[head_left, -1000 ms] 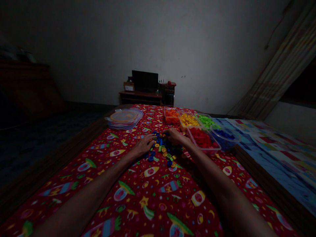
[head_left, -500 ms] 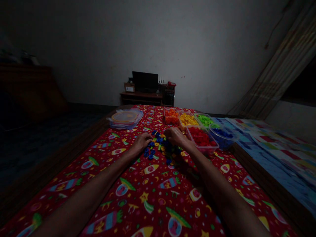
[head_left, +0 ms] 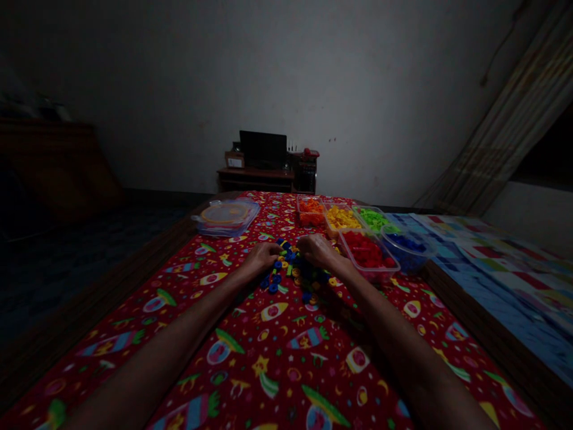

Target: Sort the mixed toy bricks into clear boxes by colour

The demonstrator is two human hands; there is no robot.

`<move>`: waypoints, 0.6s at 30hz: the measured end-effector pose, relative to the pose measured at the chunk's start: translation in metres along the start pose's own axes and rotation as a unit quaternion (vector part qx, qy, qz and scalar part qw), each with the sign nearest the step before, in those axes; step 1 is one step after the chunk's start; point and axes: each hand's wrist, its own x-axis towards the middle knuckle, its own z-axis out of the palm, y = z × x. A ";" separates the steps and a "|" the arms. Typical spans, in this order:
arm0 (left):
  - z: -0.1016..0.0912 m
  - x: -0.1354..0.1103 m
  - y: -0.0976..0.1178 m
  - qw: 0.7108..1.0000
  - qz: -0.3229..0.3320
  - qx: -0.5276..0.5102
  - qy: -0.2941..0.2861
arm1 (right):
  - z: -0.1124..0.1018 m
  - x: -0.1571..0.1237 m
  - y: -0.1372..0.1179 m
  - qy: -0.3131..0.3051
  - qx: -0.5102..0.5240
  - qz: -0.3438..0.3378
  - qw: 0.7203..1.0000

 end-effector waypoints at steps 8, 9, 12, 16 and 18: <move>-0.001 -0.002 0.006 0.999 0.011 0.015 0.030 | -0.005 -0.004 0.002 0.003 0.009 -0.006 1.000; -0.003 -0.002 0.005 0.999 0.017 0.004 0.039 | -0.005 -0.005 0.002 0.006 0.012 -0.008 1.000; -0.008 0.000 0.002 0.996 0.019 -0.053 0.069 | -0.003 -0.007 0.000 0.028 0.019 -0.003 0.999; -0.012 0.000 0.008 0.979 0.006 -0.196 0.054 | 0.006 -0.006 -0.003 0.067 0.068 -0.022 0.995; -0.012 -0.002 0.014 0.963 -0.020 -0.266 0.032 | 0.012 -0.003 -0.004 0.073 0.095 -0.037 0.992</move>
